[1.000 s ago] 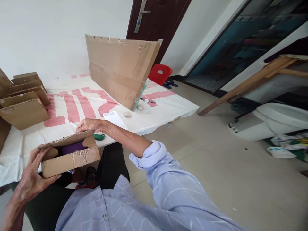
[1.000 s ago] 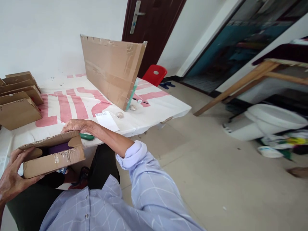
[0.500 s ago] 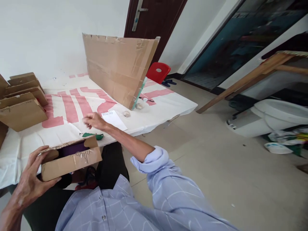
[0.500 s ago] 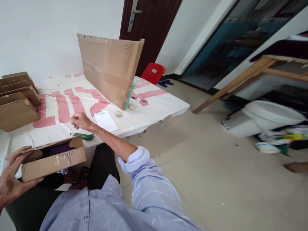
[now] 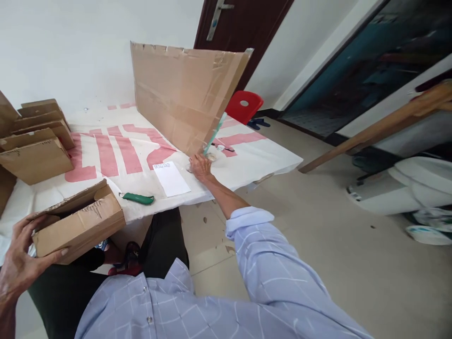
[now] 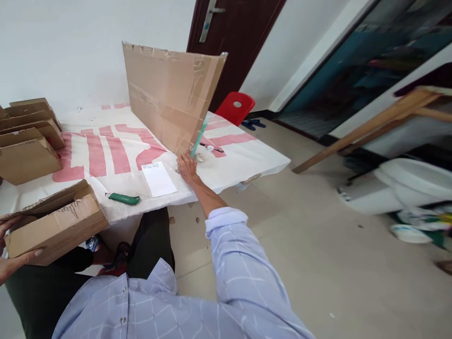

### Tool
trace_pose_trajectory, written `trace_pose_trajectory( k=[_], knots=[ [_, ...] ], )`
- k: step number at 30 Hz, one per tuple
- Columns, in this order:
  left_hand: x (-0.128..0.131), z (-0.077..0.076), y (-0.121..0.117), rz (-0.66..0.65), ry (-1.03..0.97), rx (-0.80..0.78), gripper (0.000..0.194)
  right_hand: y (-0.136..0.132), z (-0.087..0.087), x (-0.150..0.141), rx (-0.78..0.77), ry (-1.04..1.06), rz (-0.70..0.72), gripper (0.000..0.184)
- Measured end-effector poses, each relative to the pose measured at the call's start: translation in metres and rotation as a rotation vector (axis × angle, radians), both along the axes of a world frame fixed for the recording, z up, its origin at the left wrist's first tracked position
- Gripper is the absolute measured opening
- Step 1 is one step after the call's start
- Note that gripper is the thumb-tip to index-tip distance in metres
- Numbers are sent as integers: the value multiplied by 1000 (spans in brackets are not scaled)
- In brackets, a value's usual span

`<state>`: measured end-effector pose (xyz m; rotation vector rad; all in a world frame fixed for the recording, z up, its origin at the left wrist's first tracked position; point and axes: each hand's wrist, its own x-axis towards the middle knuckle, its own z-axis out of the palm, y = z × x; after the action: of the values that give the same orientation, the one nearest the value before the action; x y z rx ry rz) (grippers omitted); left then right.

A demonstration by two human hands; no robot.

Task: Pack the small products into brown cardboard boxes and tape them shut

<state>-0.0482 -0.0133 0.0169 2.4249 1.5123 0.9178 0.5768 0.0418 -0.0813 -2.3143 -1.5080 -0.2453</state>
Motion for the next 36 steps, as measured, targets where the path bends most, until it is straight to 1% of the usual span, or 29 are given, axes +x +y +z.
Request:
trace_pose_trajectory(
  k=[3,5,7,9,13,16,20,23,28,31,32,34,36],
  knots=[
    [5,4,-7,-8,-53,-32,77,-6,-18,-5,-13,-23,37,21],
    [8,5,-10,-34,-93,-60,83,-9,-29,-6,-1,-32,59,24],
    [8,4,-13,-42,-111,-91,88,-10,-39,-5,21,-48,79,27],
    [7,3,-15,-44,-128,-115,90,-10,-48,-1,37,-70,107,25],
    [8,0,-18,-47,-177,-160,92,-15,-61,4,35,-170,133,26],
    [9,0,-19,-47,-194,-186,93,-19,-65,3,-11,-213,154,28],
    [10,0,-18,-58,-208,-189,89,-23,-62,-6,-49,-184,160,32],
    [8,-3,-18,-66,-225,-195,90,-24,-54,-14,-31,-75,111,37],
    [4,-9,-18,-81,-238,-221,99,-29,-38,-21,-3,53,68,36],
    [2,-12,-20,-83,-238,-250,108,-29,-28,-29,51,94,42,42],
    [2,-13,-20,-84,-237,-263,111,-29,-24,-36,79,100,52,43],
    [1,-15,-19,-89,-233,-287,116,-26,-14,-56,158,116,127,41],
    [-1,-18,-18,-106,-231,-304,120,-24,-1,-88,262,171,277,36]
  ],
)
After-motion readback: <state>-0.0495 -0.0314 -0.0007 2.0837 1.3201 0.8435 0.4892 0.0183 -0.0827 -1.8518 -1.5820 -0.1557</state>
